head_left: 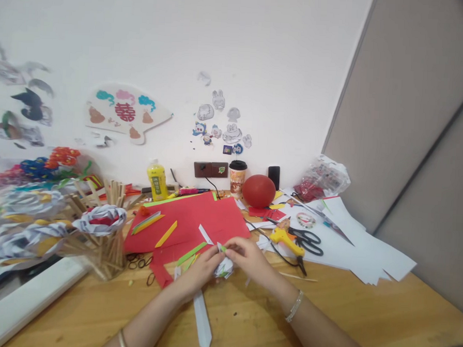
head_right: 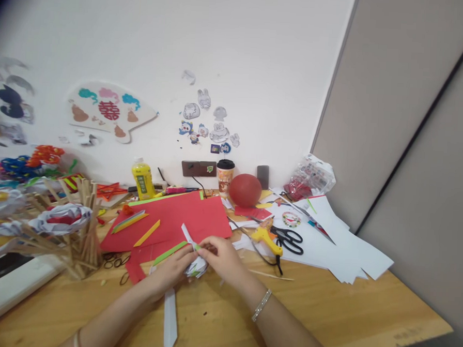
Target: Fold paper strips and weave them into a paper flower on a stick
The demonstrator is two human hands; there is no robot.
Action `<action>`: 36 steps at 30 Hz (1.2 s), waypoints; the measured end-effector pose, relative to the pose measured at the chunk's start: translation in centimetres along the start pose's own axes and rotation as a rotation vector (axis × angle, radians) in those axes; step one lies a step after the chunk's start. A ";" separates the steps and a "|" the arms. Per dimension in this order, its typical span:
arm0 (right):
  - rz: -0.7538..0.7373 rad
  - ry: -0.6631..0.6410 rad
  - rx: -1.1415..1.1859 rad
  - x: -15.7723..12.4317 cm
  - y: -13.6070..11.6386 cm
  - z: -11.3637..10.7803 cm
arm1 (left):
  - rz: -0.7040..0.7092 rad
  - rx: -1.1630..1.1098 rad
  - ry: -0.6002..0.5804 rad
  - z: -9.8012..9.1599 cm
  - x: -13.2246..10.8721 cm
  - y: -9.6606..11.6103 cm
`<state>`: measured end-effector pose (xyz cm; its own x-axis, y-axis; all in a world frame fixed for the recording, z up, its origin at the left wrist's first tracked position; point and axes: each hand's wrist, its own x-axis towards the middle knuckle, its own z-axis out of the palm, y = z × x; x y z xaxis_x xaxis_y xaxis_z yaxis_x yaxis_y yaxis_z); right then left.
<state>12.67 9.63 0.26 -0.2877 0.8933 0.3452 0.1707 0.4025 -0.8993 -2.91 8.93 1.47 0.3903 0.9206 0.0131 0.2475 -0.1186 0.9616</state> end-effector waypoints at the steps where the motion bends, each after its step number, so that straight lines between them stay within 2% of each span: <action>1: 0.005 -0.012 0.035 0.0 0.0 -0.2 | -0.020 -0.022 0.001 0.0 0.0 0.0; 6: 0.050 -0.092 0.168 0.3 0.5 -1.0 | -0.137 -0.224 -0.055 0.5 -0.2 0.8; 10: 0.100 -0.183 0.245 0.7 1.2 -1.3 | -0.134 -0.366 -0.131 0.8 -0.3 0.8; 18: 0.103 -0.297 0.184 0.7 1.5 -1.9 | -0.187 -0.507 -0.235 1.0 0.1 -0.5; 22: 0.079 -0.224 0.207 0.6 1.4 -1.8 | -0.176 -0.628 -0.236 0.9 0.3 -0.5; 26: 0.049 -0.180 0.244 0.5 1.3 -1.2 | -0.157 -0.794 -0.321 0.6 0.6 -0.8; 31: 0.072 -0.211 0.298 0.3 1.2 -0.8 | -0.165 -0.790 -0.362 0.3 0.5 -0.5; 36: 0.068 -0.185 0.273 0.2 0.7 -0.8 | -0.142 -0.789 -0.362 0.2 0.1 -0.1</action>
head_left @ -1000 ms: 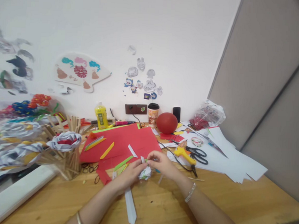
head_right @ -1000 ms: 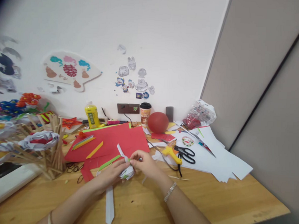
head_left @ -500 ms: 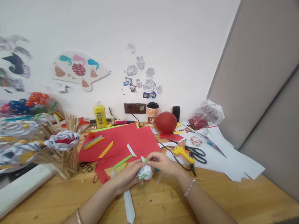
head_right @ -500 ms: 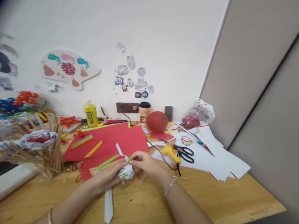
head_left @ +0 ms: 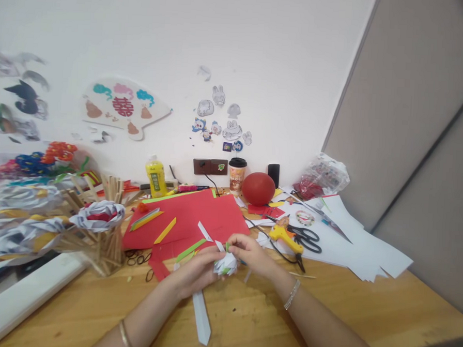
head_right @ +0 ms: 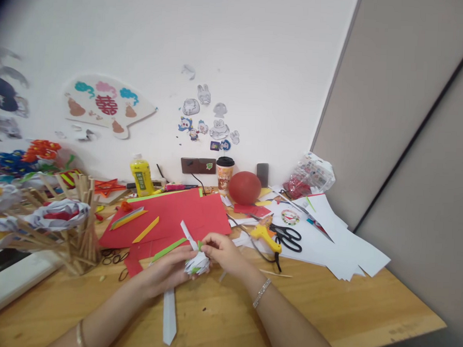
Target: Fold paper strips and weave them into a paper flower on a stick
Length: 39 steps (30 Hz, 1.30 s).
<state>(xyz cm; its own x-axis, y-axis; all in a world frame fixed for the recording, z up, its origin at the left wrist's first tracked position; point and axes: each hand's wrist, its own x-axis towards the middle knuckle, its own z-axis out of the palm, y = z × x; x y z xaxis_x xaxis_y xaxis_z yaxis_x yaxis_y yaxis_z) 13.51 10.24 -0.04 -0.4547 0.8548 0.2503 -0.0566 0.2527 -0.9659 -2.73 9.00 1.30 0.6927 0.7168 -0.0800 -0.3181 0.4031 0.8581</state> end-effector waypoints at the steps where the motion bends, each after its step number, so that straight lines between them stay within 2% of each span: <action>1: -0.002 0.005 -0.006 0.0 -0.2 0.0 | 0.011 -0.002 -0.008 0.0 -0.1 0.0; 6: -0.002 0.028 -0.018 -0.2 -0.5 0.2 | 0.020 0.009 0.004 -0.4 0.0 -0.3; 10: 0.046 -0.004 0.052 -0.1 -0.1 0.3 | 0.000 0.025 0.011 -0.4 0.3 -0.5; 15: -0.011 0.032 0.025 0.0 0.4 0.4 | 0.028 0.018 0.003 -0.3 0.2 -0.4; 25: -0.016 0.032 0.007 0.0 0.0 0.6 | 0.013 0.016 0.110 -0.2 -0.1 -0.2; 30: -0.007 0.061 0.004 0.0 0.0 0.7 | 0.018 0.030 0.050 -0.4 -0.1 -0.3; 34: 0.043 0.078 0.027 0.2 0.6 0.5 | 0.001 0.075 0.049 -0.1 0.0 -0.2; 36: 0.026 0.139 -0.012 0.4 0.9 0.2 | 0.016 0.073 0.086 -0.1 0.3 -0.3; 39: -0.003 0.229 -0.076 0.7 1.2 -0.2 | 0.092 0.080 0.248 -0.6 0.8 -0.8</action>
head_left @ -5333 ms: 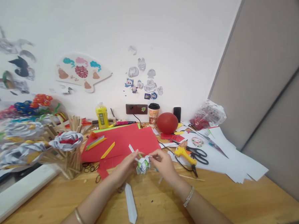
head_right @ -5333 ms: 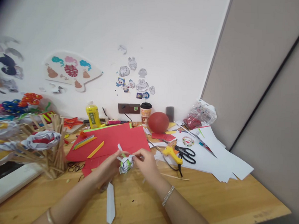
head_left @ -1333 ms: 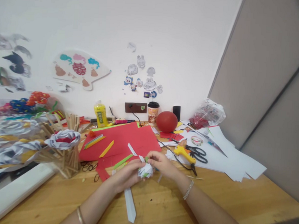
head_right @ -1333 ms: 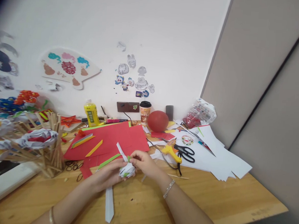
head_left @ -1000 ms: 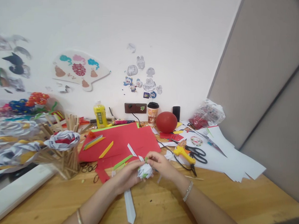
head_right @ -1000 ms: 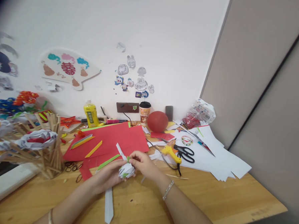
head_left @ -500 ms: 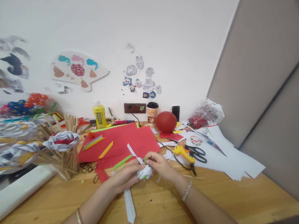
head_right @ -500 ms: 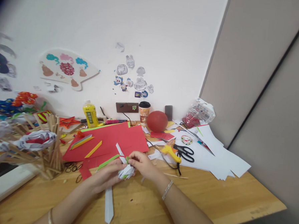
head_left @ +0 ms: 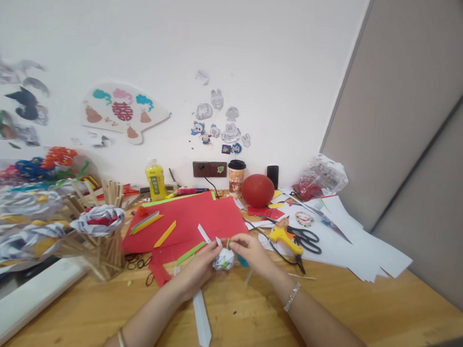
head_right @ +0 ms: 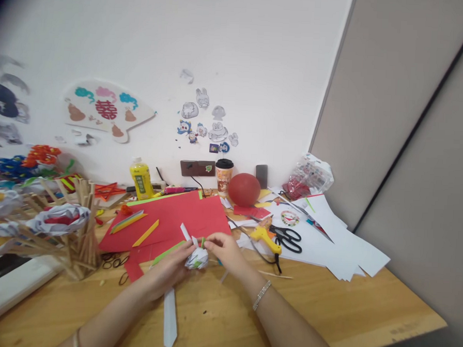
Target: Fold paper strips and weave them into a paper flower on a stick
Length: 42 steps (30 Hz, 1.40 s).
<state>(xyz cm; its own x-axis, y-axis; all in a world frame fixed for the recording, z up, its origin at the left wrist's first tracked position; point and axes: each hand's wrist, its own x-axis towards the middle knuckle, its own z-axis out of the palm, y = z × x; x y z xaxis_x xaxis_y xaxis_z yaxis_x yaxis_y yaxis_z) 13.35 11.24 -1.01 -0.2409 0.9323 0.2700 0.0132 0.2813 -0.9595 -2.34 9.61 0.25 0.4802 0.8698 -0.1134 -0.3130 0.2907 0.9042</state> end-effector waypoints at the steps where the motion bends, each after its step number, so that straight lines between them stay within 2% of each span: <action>1: 0.001 0.014 -0.006 0.1 0.0 -0.1 | 0.020 0.030 0.061 -0.2 0.2 -0.2; 3: 0.011 0.036 -0.010 0.2 0.1 0.0 | 0.056 0.122 0.149 -0.6 0.6 -0.6; 5: 0.023 0.057 -0.042 0.1 0.0 0.1 | 0.102 0.241 0.179 -0.9 1.0 -0.9; 8: 0.008 0.067 -0.203 -0.1 -0.1 0.3 | 0.224 0.456 0.172 -1.2 1.2 -1.0; 11: -0.072 0.068 -0.409 -0.4 -0.3 0.3 | 0.347 0.603 0.151 -1.3 1.2 -0.8; 15: -0.117 0.089 -0.532 -0.4 -0.3 0.3 | 0.359 0.726 0.142 -1.5 1.2 -0.8; 19: -0.049 0.059 -0.347 -0.3 0.1 0.2 | 0.312 0.704 0.175 -2.1 1.4 -0.8; 23: 0.051 -0.039 -0.120 -0.1 0.5 0.0 | 0.218 0.630 0.137 -2.1 1.1 -0.3; 28: 0.115 -0.145 -0.060 -0.1 0.8 -0.1 | 0.122 0.684 0.159 -1.9 0.6 0.1; 31: 0.159 -0.195 -0.067 -0.2 0.7 -0.1 | 0.157 0.810 0.154 -2.4 1.0 -0.2; 35: 0.192 -0.188 -0.063 -0.2 0.9 -0.2 | 0.226 0.961 0.116 -2.9 1.5 -0.5; 42: 0.256 -0.146 0.005 0.0 1.8 0.2 | 0.275 1.026 0.116 -2.8 1.2 -0.4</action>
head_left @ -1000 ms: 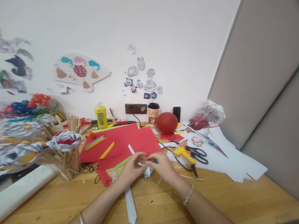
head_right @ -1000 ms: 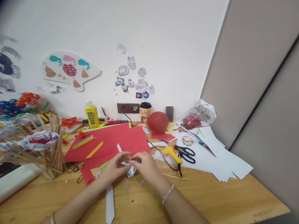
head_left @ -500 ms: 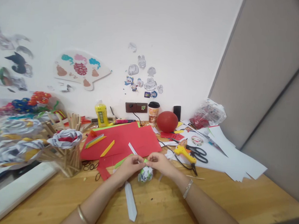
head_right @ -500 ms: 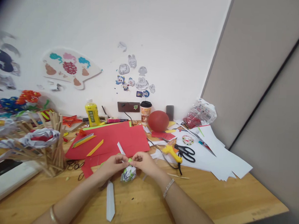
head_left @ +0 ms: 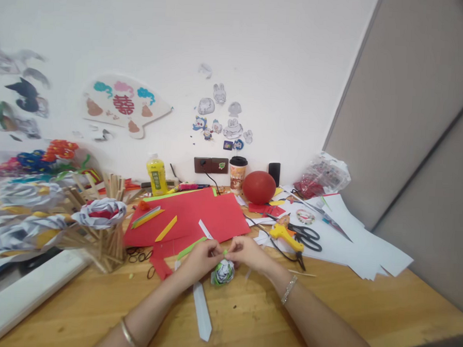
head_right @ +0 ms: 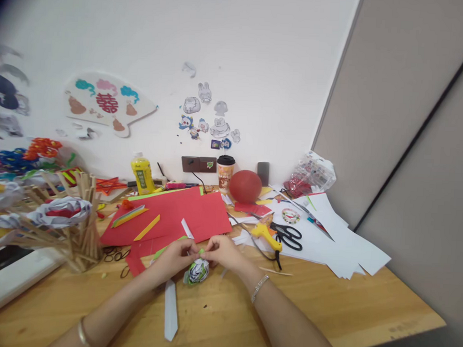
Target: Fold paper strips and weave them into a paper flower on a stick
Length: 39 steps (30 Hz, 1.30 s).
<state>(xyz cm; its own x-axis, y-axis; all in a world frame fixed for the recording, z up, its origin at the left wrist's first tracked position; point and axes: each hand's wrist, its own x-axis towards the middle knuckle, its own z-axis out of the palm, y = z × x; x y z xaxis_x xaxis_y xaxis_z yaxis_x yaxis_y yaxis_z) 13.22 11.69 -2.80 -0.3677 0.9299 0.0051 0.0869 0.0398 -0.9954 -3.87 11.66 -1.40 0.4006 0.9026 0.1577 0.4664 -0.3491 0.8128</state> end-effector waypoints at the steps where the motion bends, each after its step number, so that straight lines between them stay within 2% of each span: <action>1: -0.003 0.011 -0.008 0.0 0.0 0.1 | 0.004 0.013 0.004 -0.1 0.0 0.1; 4: -0.016 0.031 -0.048 -0.1 -0.4 0.3 | -0.005 0.006 -0.053 -0.5 0.0 0.3; 7: -0.095 0.005 -0.148 -0.2 -0.7 0.0 | -0.027 -0.035 -0.138 -0.9 0.0 0.8; 11: -0.239 -0.086 -0.323 -0.2 -0.9 -0.7 | 0.004 0.018 -0.138 -1.2 -0.2 1.2; 14: -0.247 -0.131 -0.357 -0.2 -0.7 -0.8 | -0.014 0.014 -0.164 -1.3 -0.3 0.9; 19: -0.215 -0.140 -0.314 0.0 0.1 -0.5 | -0.082 -0.109 -0.306 -1.7 0.0 0.2; 21: -0.210 -0.131 -0.313 0.0 0.1 -0.3 | -0.073 -0.105 -0.304 -1.7 0.1 0.2; 26: -0.221 -0.080 -0.355 -0.6 -1.0 0.3 | -0.067 -0.024 -0.178 -1.5 0.1 0.1; 29: -0.248 0.022 -0.353 -1.0 -1.9 0.4 | -0.127 -0.217 -0.148 -1.7 0.2 0.2; 32: -0.292 0.155 -0.295 -1.0 -2.4 0.4 | -0.230 -0.610 -0.068 -1.6 0.0 0.6; 34: -0.325 0.267 -0.274 -0.9 -2.5 0.4 | -0.326 -0.845 -0.128 -1.2 -0.2 1.1; 36: -0.363 0.371 -0.306 -0.9 -2.5 0.7 | -0.399 -0.992 -0.278 -0.6 -0.4 1.7; 37: -0.383 0.404 -0.332 -0.9 -2.6 0.8 | -0.418 -1.036 -0.307 -0.2 -0.5 1.9; 39: -0.404 0.415 -0.355 -1.0 -2.7 1.2 | -0.441 -1.098 -0.270 0.3 -0.6 2.2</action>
<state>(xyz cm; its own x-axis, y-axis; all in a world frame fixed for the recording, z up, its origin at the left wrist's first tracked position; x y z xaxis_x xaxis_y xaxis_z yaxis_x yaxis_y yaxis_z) 12.24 10.24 -0.26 -0.0554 0.8772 0.4770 0.3425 0.4654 -0.8162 -2.85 10.32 0.14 0.5882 0.7628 -0.2685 -0.2598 0.4927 0.8305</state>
